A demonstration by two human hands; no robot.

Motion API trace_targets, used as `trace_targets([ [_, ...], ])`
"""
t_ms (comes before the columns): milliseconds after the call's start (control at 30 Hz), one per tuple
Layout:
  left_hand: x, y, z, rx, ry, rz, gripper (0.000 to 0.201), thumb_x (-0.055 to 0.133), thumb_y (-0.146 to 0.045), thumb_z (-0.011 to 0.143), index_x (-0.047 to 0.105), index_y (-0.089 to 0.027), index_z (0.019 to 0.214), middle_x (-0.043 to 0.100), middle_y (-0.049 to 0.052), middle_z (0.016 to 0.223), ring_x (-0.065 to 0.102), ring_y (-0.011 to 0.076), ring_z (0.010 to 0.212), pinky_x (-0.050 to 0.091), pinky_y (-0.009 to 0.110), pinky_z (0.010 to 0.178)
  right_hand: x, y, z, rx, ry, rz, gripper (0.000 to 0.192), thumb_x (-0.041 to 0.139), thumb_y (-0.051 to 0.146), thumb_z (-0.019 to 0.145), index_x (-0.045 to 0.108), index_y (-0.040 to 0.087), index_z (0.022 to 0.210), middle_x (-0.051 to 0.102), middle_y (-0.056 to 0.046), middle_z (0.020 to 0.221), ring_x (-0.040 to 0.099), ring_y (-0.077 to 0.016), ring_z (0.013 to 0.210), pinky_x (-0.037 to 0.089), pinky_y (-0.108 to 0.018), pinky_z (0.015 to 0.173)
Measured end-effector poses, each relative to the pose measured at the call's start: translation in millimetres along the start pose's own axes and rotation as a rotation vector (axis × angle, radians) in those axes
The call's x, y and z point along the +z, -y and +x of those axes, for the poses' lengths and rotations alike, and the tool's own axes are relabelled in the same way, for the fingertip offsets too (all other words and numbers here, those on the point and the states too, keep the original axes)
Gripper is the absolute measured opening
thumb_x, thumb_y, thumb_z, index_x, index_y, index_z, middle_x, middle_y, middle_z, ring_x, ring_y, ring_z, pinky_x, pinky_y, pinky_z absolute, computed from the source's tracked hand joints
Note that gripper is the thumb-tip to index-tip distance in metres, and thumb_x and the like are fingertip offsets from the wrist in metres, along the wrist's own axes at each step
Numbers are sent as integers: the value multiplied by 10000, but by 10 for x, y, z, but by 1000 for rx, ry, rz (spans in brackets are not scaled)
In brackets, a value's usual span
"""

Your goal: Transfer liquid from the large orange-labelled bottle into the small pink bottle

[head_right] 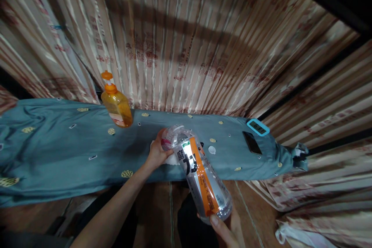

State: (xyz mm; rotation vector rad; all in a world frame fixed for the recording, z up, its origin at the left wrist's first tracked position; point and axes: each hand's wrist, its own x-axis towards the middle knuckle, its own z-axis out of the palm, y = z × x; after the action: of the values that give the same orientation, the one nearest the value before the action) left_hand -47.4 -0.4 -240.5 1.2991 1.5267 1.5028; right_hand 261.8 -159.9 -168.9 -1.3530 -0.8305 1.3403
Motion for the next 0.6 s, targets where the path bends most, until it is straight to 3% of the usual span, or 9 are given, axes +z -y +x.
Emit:
trace_targets([
  [300,4,5,4,11,-4,1,931,1014,-205,694,681,-251,1562,881,91,1417,867,376,1318,687,565,1239,8,4,-19,15,-14,4,824,1149,547,817,870,275,1543,1010,-151,1247,912,-524,1300,744,-611,1061],
  [500,0,1,3,22,-6,1,963,1012,-219,692,664,-247,1589,877,97,1426,862,376,1336,682,565,1252,123,24,-50,22,15,103,658,1198,522,745,929,306,1305,1027,-97,1144,973,-394,950,766,-487,925],
  [600,-1,7,6,28,0,-5,949,1009,-222,690,673,-240,1577,878,99,1422,861,380,1340,682,571,1257,134,3,-41,16,3,101,659,1188,541,736,932,313,1298,1024,-100,1161,967,-392,964,759,-474,912],
])
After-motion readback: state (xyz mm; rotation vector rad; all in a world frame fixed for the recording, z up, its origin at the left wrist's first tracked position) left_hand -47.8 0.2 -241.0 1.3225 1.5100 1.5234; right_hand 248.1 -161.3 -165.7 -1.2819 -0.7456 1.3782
